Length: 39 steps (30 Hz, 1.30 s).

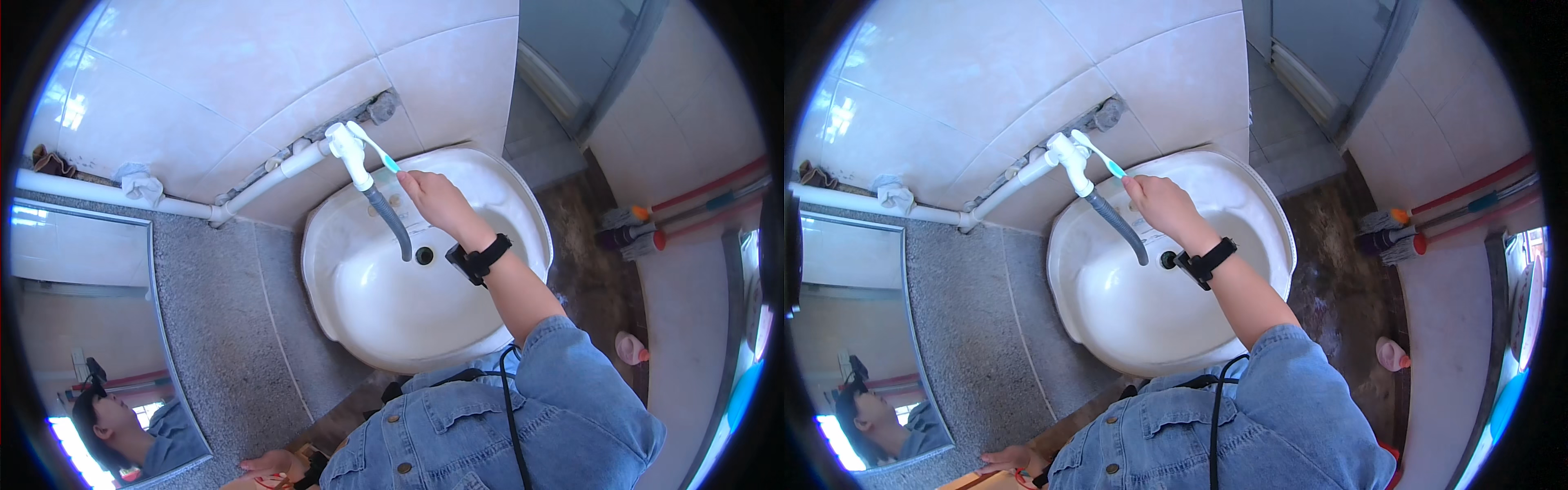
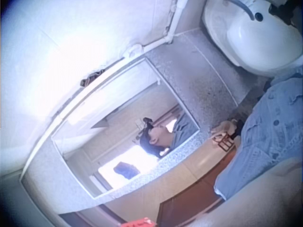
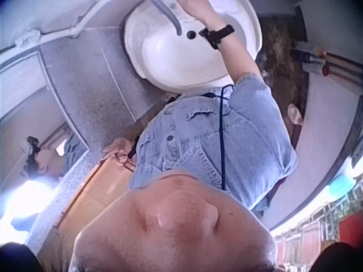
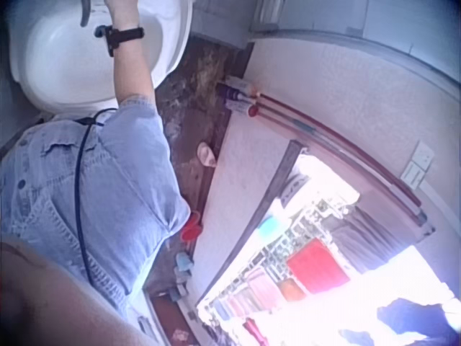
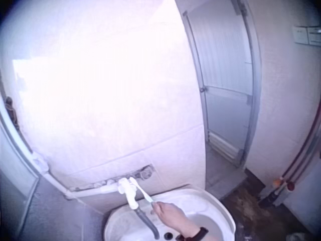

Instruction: The person wets a toothbrush under a pipe at a sink, walks to a window to open it, and then returns to the sink to scrub the interior surface of the basin with the toothbrush.

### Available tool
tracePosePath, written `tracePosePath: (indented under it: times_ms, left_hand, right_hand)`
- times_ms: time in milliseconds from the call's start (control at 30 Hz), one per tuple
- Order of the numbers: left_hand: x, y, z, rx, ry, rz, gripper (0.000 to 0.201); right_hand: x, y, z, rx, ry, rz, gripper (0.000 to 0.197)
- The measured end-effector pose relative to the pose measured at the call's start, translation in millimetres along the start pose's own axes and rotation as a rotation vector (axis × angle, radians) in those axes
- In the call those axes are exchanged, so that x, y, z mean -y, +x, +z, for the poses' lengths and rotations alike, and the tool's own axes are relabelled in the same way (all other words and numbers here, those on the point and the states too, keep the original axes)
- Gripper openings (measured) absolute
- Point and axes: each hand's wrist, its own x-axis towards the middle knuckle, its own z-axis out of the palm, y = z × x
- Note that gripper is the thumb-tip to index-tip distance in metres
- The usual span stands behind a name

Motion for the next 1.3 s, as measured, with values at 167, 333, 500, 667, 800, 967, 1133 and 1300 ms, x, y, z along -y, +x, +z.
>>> tracePosePath:
  times_ms: [167,333,500,667,800,967,1133,1300]
  left_hand:
    - [0,3,-5,0.047,-0.102,-0.215,0.036]
    - [-19,48,-28,0.194,-0.185,-0.331,0.048]
    - [18,-28,19,0.130,-0.134,-0.344,0.045]
    - [10,-35,7,0.192,-0.844,-0.685,0.046]
    - [9,-35,7,0.181,-1.139,-0.890,0.047]
    - [15,-44,8,0.191,-1.202,-0.975,0.049]
    - [11,-31,4,0.221,-1.099,-0.901,0.052]
    - [-4,-23,6,0.262,-1.068,-0.861,0.056]
  right_hand:
    - [-19,-16,6,-0.034,-0.188,-0.062,0.040]
    - [-22,-24,8,-0.125,-0.461,-0.103,0.032]
    - [14,-7,7,-0.409,-0.569,-0.350,0.025]
    - [-4,-15,7,-0.440,-0.717,-0.276,0.024]
    - [16,-1,8,-0.437,-0.704,-0.361,0.026]
    - [12,-5,21,-0.434,-0.643,-0.395,0.026]
    - [10,-15,25,-0.373,-0.510,-0.208,0.029]
    - [18,0,28,-0.359,-0.447,-0.194,0.030]
